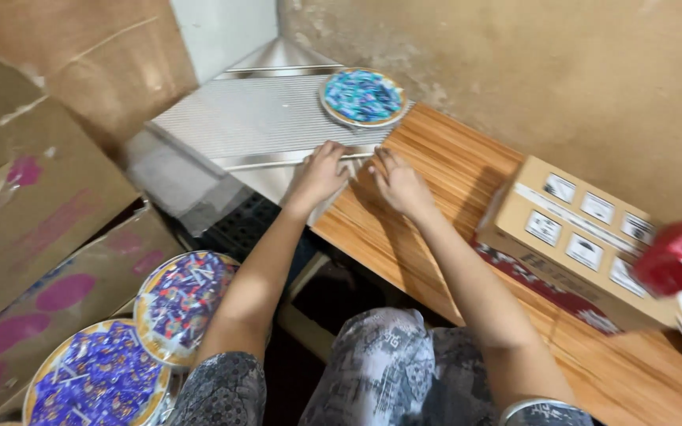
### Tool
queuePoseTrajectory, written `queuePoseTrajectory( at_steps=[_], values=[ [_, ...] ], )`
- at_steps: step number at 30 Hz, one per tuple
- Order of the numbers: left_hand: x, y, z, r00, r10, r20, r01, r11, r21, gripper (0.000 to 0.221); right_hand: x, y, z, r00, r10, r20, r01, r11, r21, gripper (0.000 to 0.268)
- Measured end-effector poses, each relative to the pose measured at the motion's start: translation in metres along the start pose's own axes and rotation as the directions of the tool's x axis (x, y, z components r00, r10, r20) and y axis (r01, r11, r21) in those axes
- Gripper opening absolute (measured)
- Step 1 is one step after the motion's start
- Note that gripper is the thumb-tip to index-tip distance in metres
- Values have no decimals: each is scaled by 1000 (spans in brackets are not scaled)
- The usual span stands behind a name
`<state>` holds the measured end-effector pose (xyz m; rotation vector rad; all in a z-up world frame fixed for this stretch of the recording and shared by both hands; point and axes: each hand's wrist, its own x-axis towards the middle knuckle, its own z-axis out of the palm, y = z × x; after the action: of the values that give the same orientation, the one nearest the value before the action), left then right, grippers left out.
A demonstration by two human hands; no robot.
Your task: Wrapping plates containing small components in plastic film and packing them into a cardboard box.
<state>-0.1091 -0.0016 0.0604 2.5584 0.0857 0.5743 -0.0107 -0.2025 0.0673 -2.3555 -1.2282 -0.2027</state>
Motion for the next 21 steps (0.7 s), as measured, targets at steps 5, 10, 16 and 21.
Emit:
queuePoseTrajectory(
  at_steps=[5,10,16,21],
  values=[
    [36,78,67,966,246,82,-247,969,0,36,-61,15,-76,993,11,-115,-9,1000,19,47],
    [25,187,84,899,417,136,-390,902,-187,24,-141,58,-123,979,31,-199,-36,999,-20,45],
    [2,290,118,802,548,237,-487,830,-272,34,-267,106,-173,927,239,-289,-252,968,-8,42],
    [-22,362,159,710,631,314,-468,755,-459,47,-374,99,-213,700,569,-432,-581,805,118,40]
  ],
)
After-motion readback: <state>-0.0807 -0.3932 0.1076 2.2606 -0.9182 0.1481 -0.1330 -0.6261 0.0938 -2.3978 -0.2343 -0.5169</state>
